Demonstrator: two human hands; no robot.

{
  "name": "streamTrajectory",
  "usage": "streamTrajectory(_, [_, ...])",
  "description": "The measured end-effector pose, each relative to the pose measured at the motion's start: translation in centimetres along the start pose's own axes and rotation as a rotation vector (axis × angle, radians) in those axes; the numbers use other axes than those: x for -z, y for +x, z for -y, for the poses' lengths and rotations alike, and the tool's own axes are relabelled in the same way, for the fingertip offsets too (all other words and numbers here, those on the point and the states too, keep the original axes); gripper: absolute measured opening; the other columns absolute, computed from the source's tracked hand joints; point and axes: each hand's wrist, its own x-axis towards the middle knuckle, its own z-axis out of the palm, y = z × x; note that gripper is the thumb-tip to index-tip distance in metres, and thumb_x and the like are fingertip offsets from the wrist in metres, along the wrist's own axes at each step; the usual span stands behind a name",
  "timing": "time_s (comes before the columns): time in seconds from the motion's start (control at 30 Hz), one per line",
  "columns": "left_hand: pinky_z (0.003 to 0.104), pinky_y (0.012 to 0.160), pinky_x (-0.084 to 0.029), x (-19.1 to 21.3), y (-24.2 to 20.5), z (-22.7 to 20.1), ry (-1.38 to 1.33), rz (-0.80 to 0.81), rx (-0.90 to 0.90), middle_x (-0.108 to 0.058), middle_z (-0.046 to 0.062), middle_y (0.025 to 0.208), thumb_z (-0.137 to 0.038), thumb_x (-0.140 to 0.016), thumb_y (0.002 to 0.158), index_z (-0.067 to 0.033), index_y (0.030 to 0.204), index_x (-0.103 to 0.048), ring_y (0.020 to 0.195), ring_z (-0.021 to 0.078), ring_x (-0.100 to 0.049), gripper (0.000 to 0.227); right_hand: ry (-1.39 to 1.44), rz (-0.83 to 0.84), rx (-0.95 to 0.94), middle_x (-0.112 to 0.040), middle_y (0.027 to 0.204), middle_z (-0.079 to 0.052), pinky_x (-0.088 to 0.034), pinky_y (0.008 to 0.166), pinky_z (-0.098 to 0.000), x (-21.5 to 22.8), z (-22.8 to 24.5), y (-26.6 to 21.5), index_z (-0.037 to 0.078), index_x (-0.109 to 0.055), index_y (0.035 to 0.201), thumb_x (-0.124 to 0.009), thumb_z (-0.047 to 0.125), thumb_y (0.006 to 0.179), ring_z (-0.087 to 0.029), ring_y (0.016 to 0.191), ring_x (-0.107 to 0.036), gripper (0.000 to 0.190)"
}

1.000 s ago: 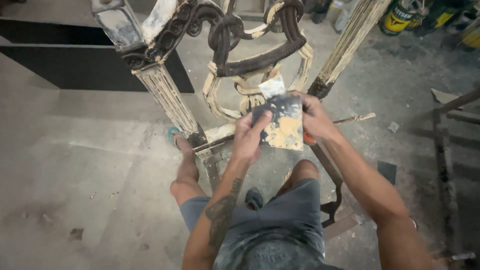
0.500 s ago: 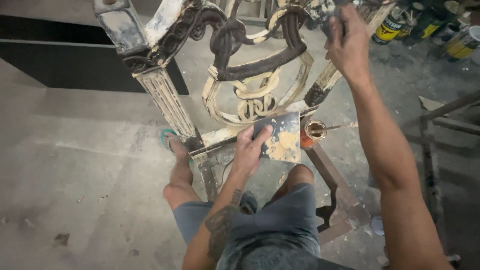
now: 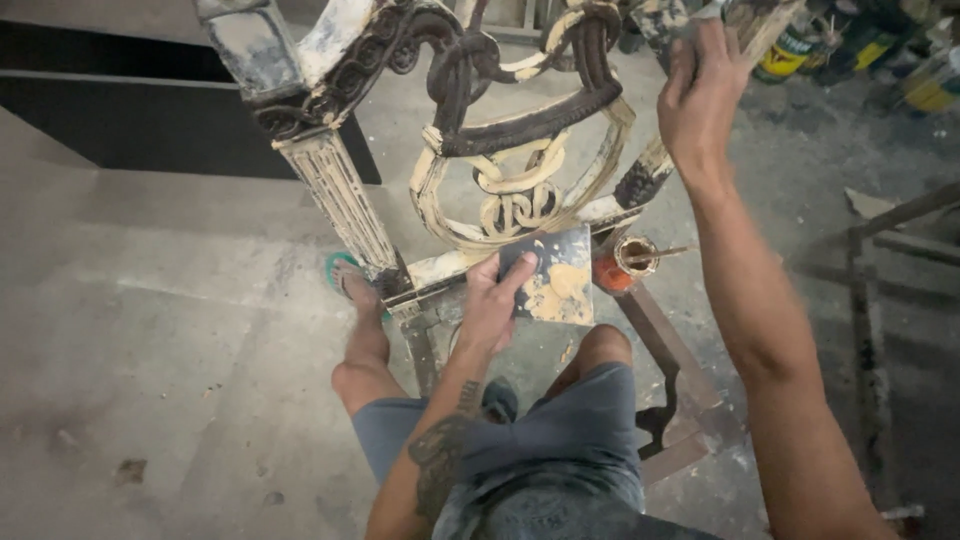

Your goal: The person applies a beige filler paste to the ornate metal frame of a chair using a putty knife. They repeatedly scoop filler from a small container and spread it into the crevices and joints of the frame, smoothing the surface with the tool.

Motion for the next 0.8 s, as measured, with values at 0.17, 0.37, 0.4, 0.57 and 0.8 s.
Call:
streamTrajectory(0.17, [0.035,0.076,-0.059,-0.3,0.6,-0.7,-0.06,-0.053,0.031,-0.077,0.009,0.099,-0.019,-0.07,0.095,-0.0033,0.105,-0.073,0.089,0.0206,-0.072,0.018,0.126,-0.028,-0.315,-0.049,0.091,-0.01,-0.046,0.069,-0.0349,-0.1,0.3,-5.5,0.004,-0.046,0.1,-0.042,0.007,0.115,-0.021,0.081,-0.046,0.016])
streamTrajectory(0.37, [0.039,0.063,-0.064,1.2,2.4,0.6,-0.135,-0.331,0.039,-0.075,0.022,0.086,-0.013,-0.078,0.089,0.0028,0.106,-0.072,0.074,0.0304,-0.077,0.025,0.584,-0.044,-0.839,-0.061,0.064,-0.014,-0.045,0.044,-0.0318,0.0,1.6,-10.8,0.005,-0.055,0.102,-0.059,0.018,0.111,-0.02,0.048,-0.061,0.016])
streamTrajectory(0.4, [0.039,0.064,-0.064,1.7,2.7,0.6,-0.104,-0.384,0.009,-0.075,0.022,0.088,-0.012,-0.077,0.09,0.0024,0.108,-0.072,0.076,0.0307,-0.077,0.023,0.549,-0.035,-0.781,-0.063,0.066,-0.013,-0.048,0.05,-0.0327,0.5,1.8,-10.9,0.005,-0.058,0.1,-0.062,0.018,0.11,-0.021,0.054,-0.064,0.017])
streamTrajectory(0.57, [0.04,0.073,-0.065,-2.5,2.5,-3.5,0.054,-0.509,-0.085,-0.076,0.019,0.099,-0.015,-0.072,0.093,0.0018,0.117,-0.07,0.086,0.0269,-0.077,0.029,0.436,0.089,-0.603,-0.056,0.071,-0.018,-0.044,0.061,-0.0408,2.0,0.3,-11.6,0.003,-0.067,0.101,-0.073,0.02,0.104,-0.027,0.062,-0.054,0.017])
streamTrajectory(0.8, [0.034,0.084,-0.059,-2.8,3.6,-2.5,0.27,-0.276,-0.483,-0.074,0.006,0.093,-0.028,-0.072,0.099,-0.01,0.105,-0.075,0.089,0.0086,-0.064,0.02,0.655,0.282,-0.582,-0.046,0.067,-0.014,-0.042,0.059,-0.0352,4.0,0.4,-14.0,-0.003,-0.06,0.093,-0.073,0.015,0.109,-0.021,0.062,-0.049,0.027])
